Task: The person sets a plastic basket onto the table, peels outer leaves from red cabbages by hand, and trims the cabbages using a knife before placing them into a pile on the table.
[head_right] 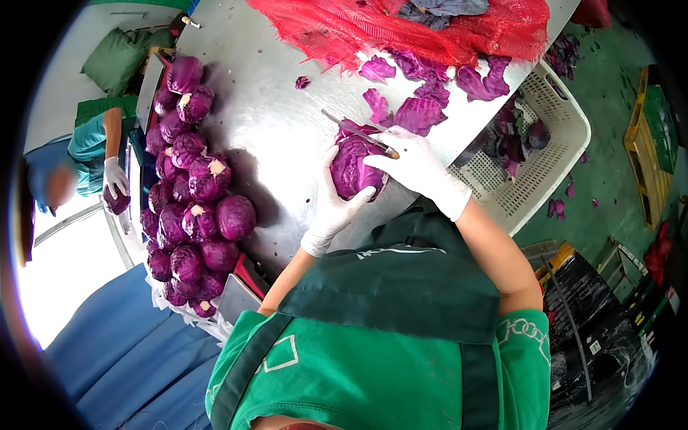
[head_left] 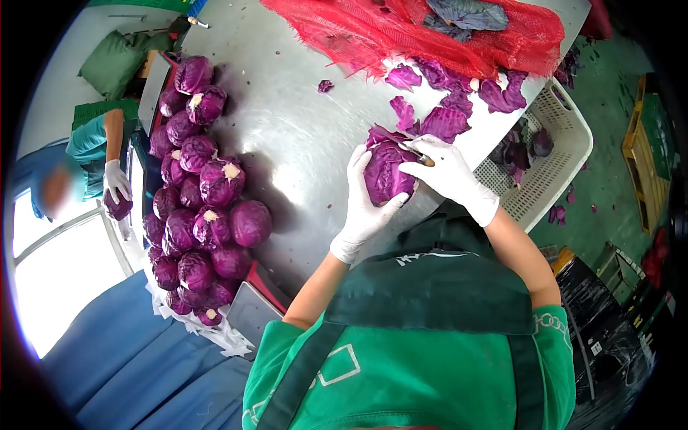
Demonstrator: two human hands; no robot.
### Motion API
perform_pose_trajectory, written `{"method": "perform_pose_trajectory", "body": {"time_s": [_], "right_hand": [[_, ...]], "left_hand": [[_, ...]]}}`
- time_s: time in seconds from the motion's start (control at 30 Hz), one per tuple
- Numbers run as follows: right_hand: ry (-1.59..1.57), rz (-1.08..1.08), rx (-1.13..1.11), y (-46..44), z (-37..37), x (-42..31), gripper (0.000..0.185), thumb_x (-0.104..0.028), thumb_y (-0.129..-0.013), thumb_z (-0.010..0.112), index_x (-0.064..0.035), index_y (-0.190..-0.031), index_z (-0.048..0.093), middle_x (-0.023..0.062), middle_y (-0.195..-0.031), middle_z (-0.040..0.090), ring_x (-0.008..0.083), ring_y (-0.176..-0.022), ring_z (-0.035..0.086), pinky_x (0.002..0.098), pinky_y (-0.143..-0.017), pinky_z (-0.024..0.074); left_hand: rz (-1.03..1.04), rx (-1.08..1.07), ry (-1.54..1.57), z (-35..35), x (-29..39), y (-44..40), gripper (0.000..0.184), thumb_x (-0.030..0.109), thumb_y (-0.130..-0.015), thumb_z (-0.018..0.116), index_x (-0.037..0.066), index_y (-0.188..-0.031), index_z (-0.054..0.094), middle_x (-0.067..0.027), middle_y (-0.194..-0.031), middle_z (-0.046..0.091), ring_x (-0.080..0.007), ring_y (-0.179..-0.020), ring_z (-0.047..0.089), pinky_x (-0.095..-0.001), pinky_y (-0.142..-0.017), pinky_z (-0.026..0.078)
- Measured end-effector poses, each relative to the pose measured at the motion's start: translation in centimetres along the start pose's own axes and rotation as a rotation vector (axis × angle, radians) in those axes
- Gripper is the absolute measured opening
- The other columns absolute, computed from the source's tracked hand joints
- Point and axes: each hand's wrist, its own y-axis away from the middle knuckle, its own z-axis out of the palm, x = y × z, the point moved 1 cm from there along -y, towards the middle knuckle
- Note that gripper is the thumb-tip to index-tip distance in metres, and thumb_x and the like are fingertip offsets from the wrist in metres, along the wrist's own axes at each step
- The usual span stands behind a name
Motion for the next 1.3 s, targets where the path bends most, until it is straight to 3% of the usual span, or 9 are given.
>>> {"method": "perform_pose_trajectory", "body": {"time_s": [0.13, 0.27, 0.4, 0.47, 0.53, 0.63, 0.77, 1.07, 1.3], "right_hand": [[0.597, -0.186, 0.043, 0.9, 1.1, -0.2, 0.023, -0.026, -0.087, 0.062, -0.0067, -0.1, 0.063, 0.0084, -0.085, 0.063, 0.0237, -0.074, 0.066, 0.0369, -0.062, 0.0542], [0.517, -0.131, 0.25, 0.1, 0.8, 2.2, 0.014, -0.02, -0.084, 0.059, -0.0065, -0.083, 0.056, 0.0112, -0.076, 0.059, 0.0282, -0.067, 0.064, 0.0397, -0.062, 0.0542], [0.42, 0.065, 0.456, -0.8, -3.4, 6.9, 0.03, -0.025, -0.089, 0.062, -0.0023, -0.107, 0.063, 0.0117, -0.078, 0.065, 0.0256, -0.07, 0.066, 0.0366, -0.063, 0.0539], [0.151, 0.377, 0.244, 0.8, -3.1, -0.2, 0.039, -0.03, -0.086, 0.069, -0.003, -0.113, 0.064, 0.0109, -0.077, 0.066, 0.0183, -0.068, 0.064, 0.0306, -0.063, 0.0522], [0.073, 0.211, 0.072, 2.3, -1.3, -1.0, 0.049, -0.033, -0.082, 0.073, -0.0054, -0.121, 0.062, 0.0079, -0.08, 0.065, 0.0187, -0.072, 0.064, 0.0301, -0.07, 0.0523], [-0.023, 0.239, -0.107, 3.1, 0.5, -1.7, 0.055, -0.029, -0.084, 0.072, -0.006, -0.131, 0.056, 0.0113, -0.116, 0.061, 0.0198, -0.104, 0.062, 0.0301, -0.092, 0.0478], [-0.158, 0.401, -0.158, 2.6, 1.1, -1.6, 0.054, -0.027, -0.086, 0.07, -0.0061, -0.133, 0.055, 0.0136, -0.119, 0.061, 0.0273, -0.107, 0.061, 0.0358, -0.096, 0.0463], [-0.008, -0.055, 0.179, 3.7, 2.6, 0.2, 0.046, -0.027, -0.093, 0.06, -0.0086, -0.135, 0.053, 0.0194, -0.109, 0.066, 0.0318, -0.091, 0.067, 0.0382, -0.08, 0.0528], [0.164, 0.094, -0.058, 3.7, 3.2, -0.3, 0.051, -0.026, -0.098, 0.05, -0.0144, -0.146, 0.039, 0.0189, -0.097, 0.068, 0.0348, -0.078, 0.067, 0.0424, -0.071, 0.0527]], "left_hand": [[-0.015, -0.03, -0.024, -0.1, 0.3, 0.0, 0.094, 0.021, -0.07, 0.084, 0.0, -0.142, 0.027, -0.0238, -0.147, 0.026, -0.0374, -0.139, 0.027, -0.045, -0.113, 0.029], [0.062, 0.04, -0.059, 0.3, 1.0, -0.4, 0.09, 0.02, -0.07, 0.084, 0.0, -0.139, 0.031, -0.024, -0.145, 0.028, -0.0379, -0.138, 0.028, -0.0461, -0.113, 0.028], [-0.088, 0.15, 0.025, 0.7, -0.5, 1.1, 0.092, 0.018, -0.072, 0.082, 0.002, -0.141, 0.024, -0.0209, -0.144, 0.026, -0.0354, -0.136, 0.031, -0.0435, -0.112, 0.029], [-0.298, 0.159, 0.165, 0.3, 0.2, 2.3, 0.092, 0.017, -0.073, 0.082, 0.004, -0.141, 0.022, -0.019, -0.144, 0.026, -0.0331, -0.135, 0.031, -0.0432, -0.112, 0.03], [-0.382, 0.189, 0.487, 0.4, 1.2, 1.1, 0.095, 0.015, -0.072, 0.083, 0.006, -0.143, 0.02, -0.0162, -0.144, 0.025, -0.0292, -0.133, 0.034, -0.0423, -0.111, 0.032], [-0.232, 0.137, 0.315, 0.2, -0.4, 1.1, 0.096, 0.018, -0.073, 0.083, 0.007, -0.145, 0.021, -0.0166, -0.14, 0.026, -0.0297, -0.132, 0.033, -0.0423, -0.112, 0.032], [-0.364, 0.022, 0.175, -1.1, 0.7, 0.2, 0.094, 0.025, -0.074, 0.082, 0.007, -0.146, 0.025, -0.0168, -0.137, 0.026, -0.031, -0.132, 0.029, -0.0428, -0.112, 0.031], [-0.427, 0.064, 0.445, -0.4, 1.1, 0.1, 0.084, 0.02, -0.083, 0.075, 0.008, -0.148, 0.022, -0.0156, -0.143, 0.033, -0.0249, -0.131, 0.039, -0.0375, -0.108, 0.039], [-0.482, 0.143, 0.598, -0.4, 2.0, -0.3, 0.079, 0.013, -0.086, 0.071, 0.008, -0.147, 0.021, -0.0155, -0.141, 0.037, -0.0245, -0.128, 0.043, -0.0371, -0.107, 0.04]]}}
